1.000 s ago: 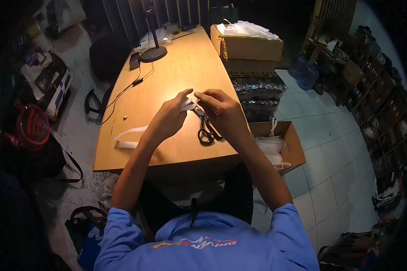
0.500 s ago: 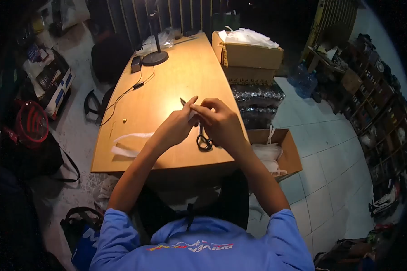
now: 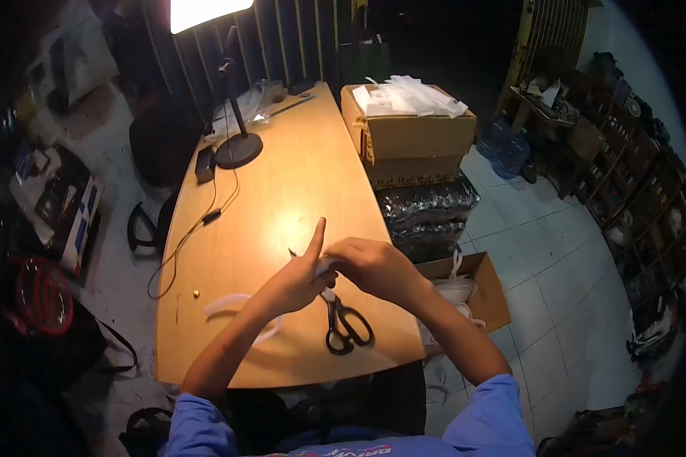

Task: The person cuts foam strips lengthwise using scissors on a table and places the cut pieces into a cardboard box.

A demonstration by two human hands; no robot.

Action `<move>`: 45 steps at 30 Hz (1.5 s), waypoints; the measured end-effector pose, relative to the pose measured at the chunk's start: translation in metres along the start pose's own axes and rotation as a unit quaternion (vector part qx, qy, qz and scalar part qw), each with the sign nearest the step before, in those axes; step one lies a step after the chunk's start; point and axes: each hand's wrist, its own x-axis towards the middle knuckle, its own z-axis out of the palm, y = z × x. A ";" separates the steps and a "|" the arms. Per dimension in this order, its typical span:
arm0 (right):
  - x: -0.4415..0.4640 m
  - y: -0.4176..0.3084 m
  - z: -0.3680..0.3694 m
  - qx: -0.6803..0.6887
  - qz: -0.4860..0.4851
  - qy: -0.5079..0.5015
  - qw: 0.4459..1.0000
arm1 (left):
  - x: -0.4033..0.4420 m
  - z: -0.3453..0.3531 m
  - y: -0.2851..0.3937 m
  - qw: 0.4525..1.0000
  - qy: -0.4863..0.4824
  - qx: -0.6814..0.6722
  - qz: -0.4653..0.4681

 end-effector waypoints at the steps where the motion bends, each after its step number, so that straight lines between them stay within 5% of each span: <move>1: 0.007 0.005 -0.005 0.004 0.002 -0.001 1.000 | 0.007 -0.007 0.006 1.000 -0.003 -0.005 -0.009; 7: 0.055 0.039 -0.103 -0.069 0.136 0.109 0.982 | 0.040 -0.064 0.009 0.995 0.030 0.092 -0.034; 13: 0.109 0.115 -0.242 0.001 0.355 0.241 0.903 | 0.032 -0.091 -0.061 0.952 0.252 -0.068 -0.160; 16: 0.133 0.188 -0.283 0.083 0.322 0.290 0.897 | 0.023 -0.051 -0.118 0.920 0.342 -0.002 -0.192; 20: 0.185 0.238 -0.277 0.236 0.432 0.394 0.776 | 0.021 -0.019 -0.116 0.906 0.305 0.272 -0.106; 25: 0.209 0.341 -0.232 0.314 0.561 0.416 0.643 | 0.022 -0.020 -0.117 0.915 0.299 0.230 -0.144; 37: 0.188 0.393 -0.172 0.231 0.681 0.399 0.569 | 0.025 -0.023 -0.118 0.914 0.301 0.215 -0.167; 45: 0.174 0.378 -0.165 0.175 0.682 0.350 0.617 | 0.026 -0.024 -0.115 0.916 0.300 0.203 -0.173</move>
